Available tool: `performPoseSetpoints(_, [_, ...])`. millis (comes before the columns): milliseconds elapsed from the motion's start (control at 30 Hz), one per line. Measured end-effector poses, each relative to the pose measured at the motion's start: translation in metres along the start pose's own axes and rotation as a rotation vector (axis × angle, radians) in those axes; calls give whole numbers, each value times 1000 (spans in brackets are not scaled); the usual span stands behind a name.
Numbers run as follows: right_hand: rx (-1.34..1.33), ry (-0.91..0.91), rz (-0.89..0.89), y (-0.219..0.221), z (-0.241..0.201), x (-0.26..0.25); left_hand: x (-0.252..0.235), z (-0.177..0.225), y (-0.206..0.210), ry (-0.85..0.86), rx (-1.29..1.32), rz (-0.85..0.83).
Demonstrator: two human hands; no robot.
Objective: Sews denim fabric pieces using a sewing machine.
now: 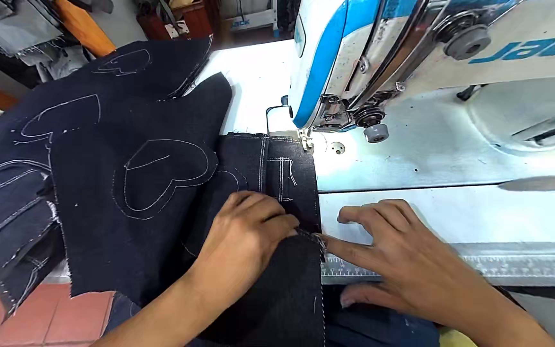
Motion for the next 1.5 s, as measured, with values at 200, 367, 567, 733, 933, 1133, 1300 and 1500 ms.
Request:
performPoseSetpoints(200, [12, -35, 50, -2, -4, 2, -16, -19, 4, -77, 120, 39])
performPoseSetpoints(367, [-5, -40, 29, 1, -6, 3, -8, 6, 6, 79, -70, 79])
performPoseSetpoints(567, [-25, 86, -16, 2, 18, -14, -13, -8, 22, 77, -139, -11])
performPoseSetpoints(733, [-3, 98, -2, 4, 46, -36, -41, -36, 28, 74, -98, -27])
performPoseSetpoints(933, [21, 162, 93, 12, 74, -54, -74, -58, 31, 47, -131, -76])
performPoseSetpoints(1133, [63, 173, 113, 7, 69, -50, -103, -82, 30, 43, -100, -94])
performPoseSetpoints(1300, [-32, 158, 163, 2, 74, -51, -153, -128, -2, 29, -148, -318])
performPoseSetpoints(1500, [-979, 93, 187, -21, 33, -22, -158, -200, 3, -138, -434, -63])
Point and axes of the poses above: each hand's wrist, its own x-axis away from the middle knuckle, its own y-axis out of the palm, z = x × y, the point moved 9 cm from there along -x, towards the middle knuckle, and after that the axes turned 2 degrees about x, right-handed, at the moved point
